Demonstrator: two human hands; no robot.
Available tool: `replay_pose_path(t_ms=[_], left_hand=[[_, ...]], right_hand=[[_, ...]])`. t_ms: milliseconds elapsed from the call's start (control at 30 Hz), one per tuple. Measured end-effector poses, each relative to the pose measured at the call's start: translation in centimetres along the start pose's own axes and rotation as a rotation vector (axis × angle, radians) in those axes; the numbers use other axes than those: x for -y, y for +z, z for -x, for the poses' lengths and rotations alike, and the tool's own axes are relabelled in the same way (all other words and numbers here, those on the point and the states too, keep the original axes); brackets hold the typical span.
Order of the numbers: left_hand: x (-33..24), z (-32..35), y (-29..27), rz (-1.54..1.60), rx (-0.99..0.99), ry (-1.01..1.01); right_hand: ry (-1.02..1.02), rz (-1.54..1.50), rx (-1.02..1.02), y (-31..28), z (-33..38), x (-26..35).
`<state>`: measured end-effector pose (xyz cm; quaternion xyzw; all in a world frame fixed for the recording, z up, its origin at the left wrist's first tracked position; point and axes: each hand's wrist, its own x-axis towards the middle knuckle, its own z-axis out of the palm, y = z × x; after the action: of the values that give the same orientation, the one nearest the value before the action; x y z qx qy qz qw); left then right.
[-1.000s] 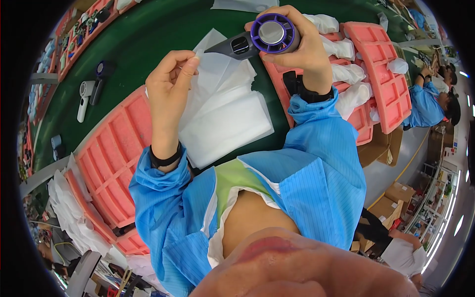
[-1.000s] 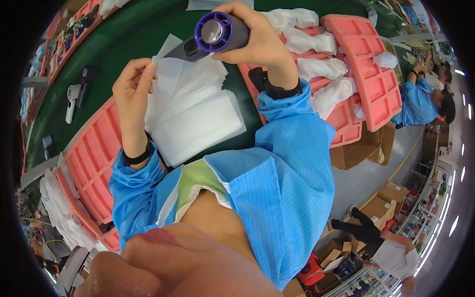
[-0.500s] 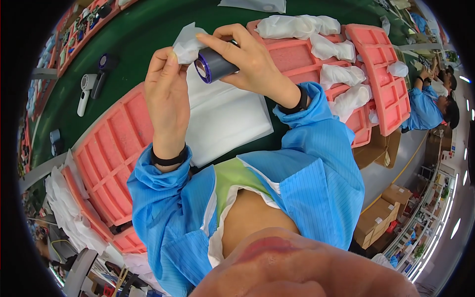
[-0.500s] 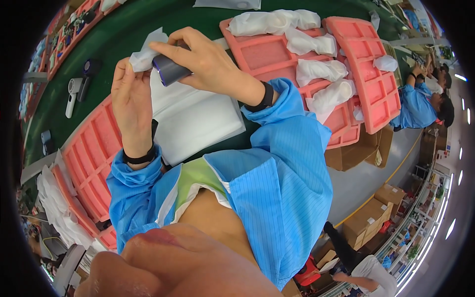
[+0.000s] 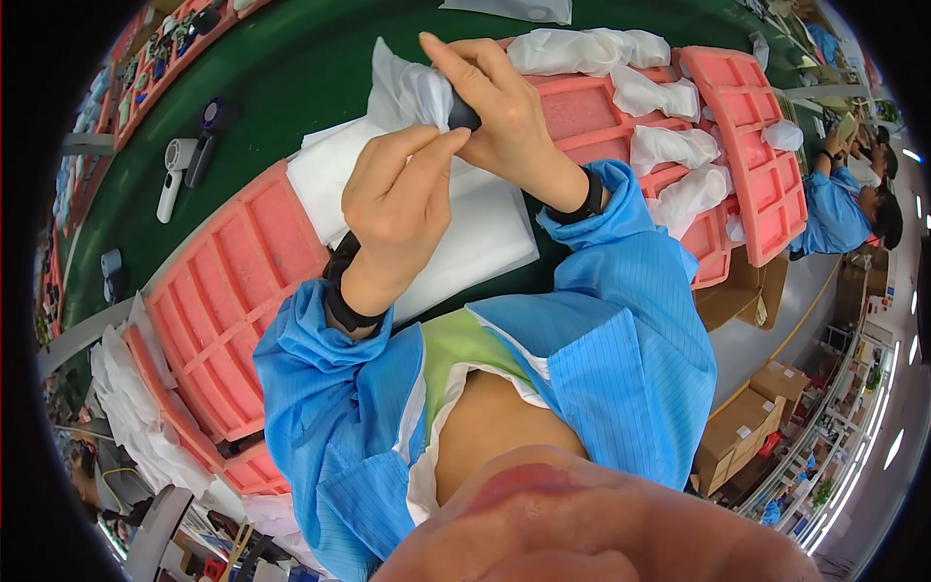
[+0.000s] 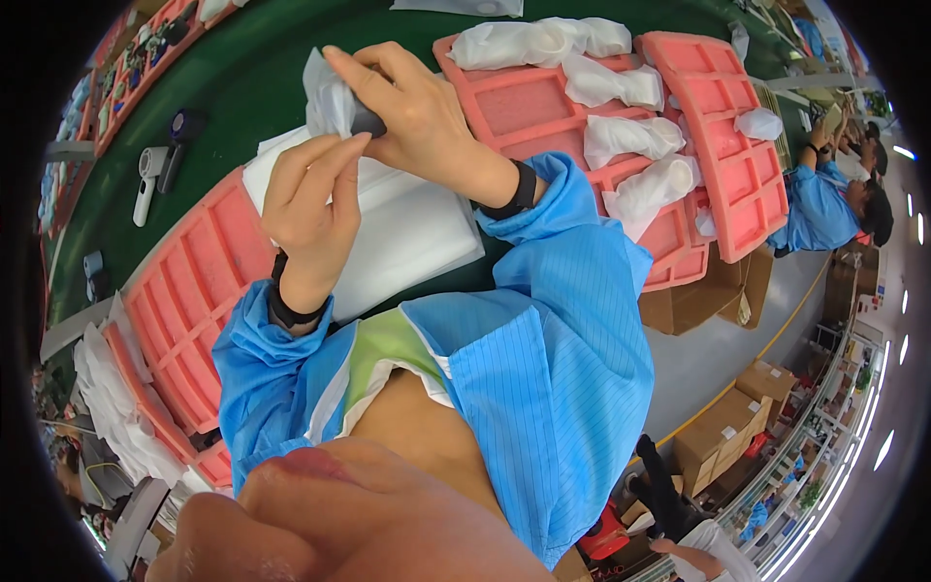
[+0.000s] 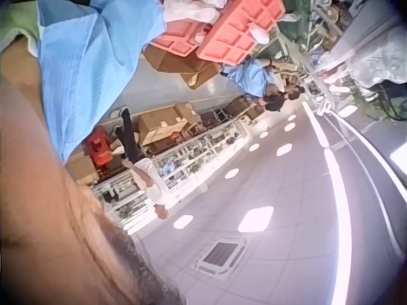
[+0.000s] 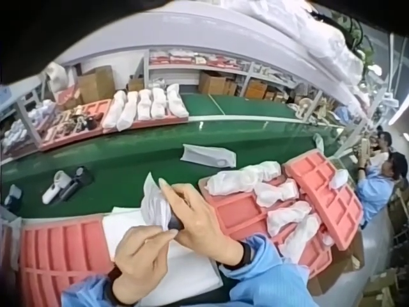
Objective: Packaging small electronic components into protective bags and organizing them into trays on a production floor.
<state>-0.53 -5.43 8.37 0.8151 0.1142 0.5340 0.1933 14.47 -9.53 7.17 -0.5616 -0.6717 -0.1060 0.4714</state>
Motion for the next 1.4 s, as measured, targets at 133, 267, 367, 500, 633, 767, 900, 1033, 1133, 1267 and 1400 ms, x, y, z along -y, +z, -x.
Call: replay_pose_path(t_ms=[133,267,367,500,633,767,900,1033,1133,1267,1400], left_hand=[[0.4,0.2,0.1,0.012,0.015,-0.033],[0.2,-0.6,-0.4,0.084,0.098,-0.191],[0.0,-1.1,-0.8,0.035,0.187,-0.380],[2.5,-1.0,-1.5,-0.114,0.043,-0.099],[3.3,-1.7,-3.9,0.592,0.033,-0.411],[3.7,-2.1,-4.1,0.893,0.183,-0.169],[2.7,-1.4,-3.6,0.335,-0.201,-0.318],[1.9,-0.8,-2.5,0.163,-0.204,-0.194],[1.6,-0.5,-2.3,-0.058,-0.168,-0.014],[2.1,-1.2,-2.5,-0.091,-0.141,0.090],[4.9,-1.5,-4.3,0.106,-0.314,-0.188]], right_hand=[[0.111,-0.045,-0.043,0.0,0.1,-0.4],[0.142,-0.148,-0.045,-0.1,0.1,-1.0],[0.238,-0.325,0.031,-0.3,0.3,-0.2],[0.225,-0.781,0.140,-0.8,0.3,1.2],[0.098,-0.566,0.143,-1.0,-0.6,1.2],[0.090,-0.490,0.320,-0.3,0.3,0.8],[0.272,-0.344,0.309,-0.3,0.4,0.1],[0.281,-0.170,0.233,0.3,1.0,0.0],[0.266,-0.158,0.226,0.5,1.1,0.4],[0.335,-0.249,0.207,0.1,0.6,1.0],[0.454,-0.490,0.311,-1.3,-0.1,1.6]])
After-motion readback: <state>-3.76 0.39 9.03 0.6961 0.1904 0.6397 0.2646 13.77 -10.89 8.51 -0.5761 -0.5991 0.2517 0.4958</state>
